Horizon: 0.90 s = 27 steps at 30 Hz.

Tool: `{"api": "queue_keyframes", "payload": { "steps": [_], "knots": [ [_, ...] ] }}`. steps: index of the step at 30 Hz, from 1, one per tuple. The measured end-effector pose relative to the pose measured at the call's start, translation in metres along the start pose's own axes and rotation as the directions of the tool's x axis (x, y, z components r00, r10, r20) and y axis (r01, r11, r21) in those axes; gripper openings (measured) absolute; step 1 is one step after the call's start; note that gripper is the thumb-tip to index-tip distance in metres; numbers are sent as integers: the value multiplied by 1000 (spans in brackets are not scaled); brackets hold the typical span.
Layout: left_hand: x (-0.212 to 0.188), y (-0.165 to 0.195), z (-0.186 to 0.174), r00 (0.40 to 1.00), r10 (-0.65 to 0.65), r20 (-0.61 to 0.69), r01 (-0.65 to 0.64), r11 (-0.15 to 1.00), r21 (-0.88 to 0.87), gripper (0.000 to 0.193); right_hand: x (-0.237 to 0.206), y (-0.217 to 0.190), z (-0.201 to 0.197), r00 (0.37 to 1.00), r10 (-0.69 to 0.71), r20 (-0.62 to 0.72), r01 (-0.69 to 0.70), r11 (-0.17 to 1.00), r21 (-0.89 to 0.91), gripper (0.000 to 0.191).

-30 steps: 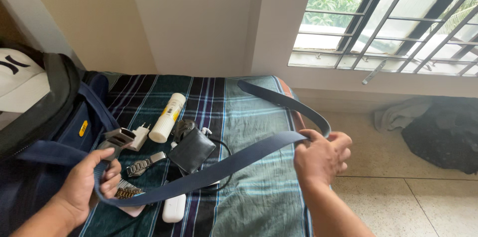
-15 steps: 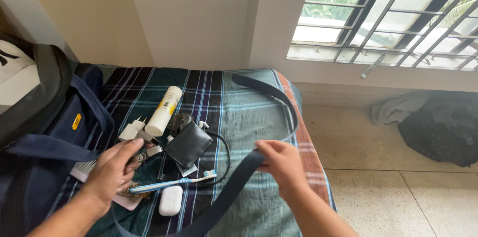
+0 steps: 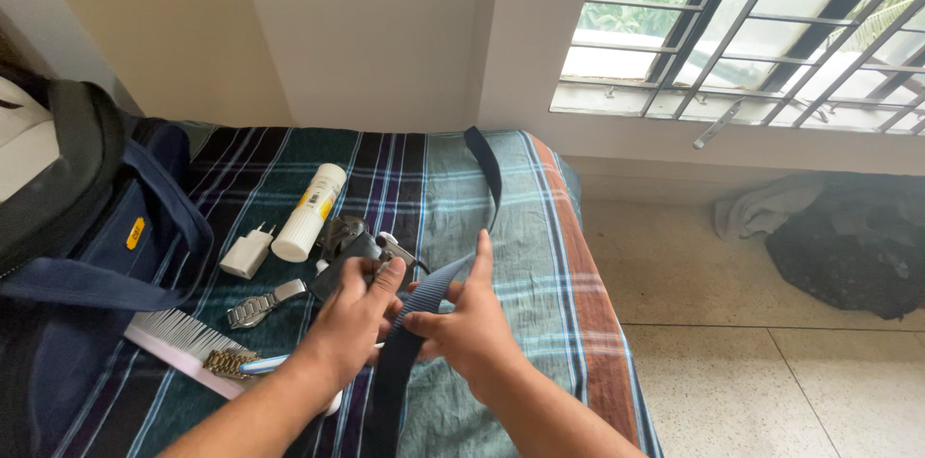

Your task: The person packs a duffel bag on a bed, pressing folded clothes and a floral blanket into the bag. They then fold and shape a white cap, place it inside the bag, and finally thread and buckle a blue fabric belt on the bed.

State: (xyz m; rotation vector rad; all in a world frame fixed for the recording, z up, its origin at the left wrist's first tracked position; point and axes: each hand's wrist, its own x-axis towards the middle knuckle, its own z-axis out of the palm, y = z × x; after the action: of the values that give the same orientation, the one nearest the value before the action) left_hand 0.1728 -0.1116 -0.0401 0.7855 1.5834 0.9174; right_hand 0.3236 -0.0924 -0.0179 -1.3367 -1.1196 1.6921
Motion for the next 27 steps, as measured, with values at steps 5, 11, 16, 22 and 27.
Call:
{"api": "queue_keyframes", "payload": {
  "steps": [5,11,16,22,27],
  "knots": [
    [8,-12,1,964,253,-78,-226,941,252,75,13,13,-7,1000,-13,22,13,1000,-13,132],
    [-5,-5,-2,953,302,-16,-276,890,362,72,36,22,-24,991,136,-14,-120,913,391,112],
    [-21,-5,-16,928,346,137,-369,807,460,71,56,18,-49,995,90,-39,-62,884,463,56],
    [-23,-14,-57,930,264,255,-348,854,387,67,71,1,-89,993,12,-116,53,838,543,27],
    [-18,-15,-83,941,250,229,-321,875,362,70,78,-6,-108,985,-7,-172,117,758,642,35]
  ]
}}
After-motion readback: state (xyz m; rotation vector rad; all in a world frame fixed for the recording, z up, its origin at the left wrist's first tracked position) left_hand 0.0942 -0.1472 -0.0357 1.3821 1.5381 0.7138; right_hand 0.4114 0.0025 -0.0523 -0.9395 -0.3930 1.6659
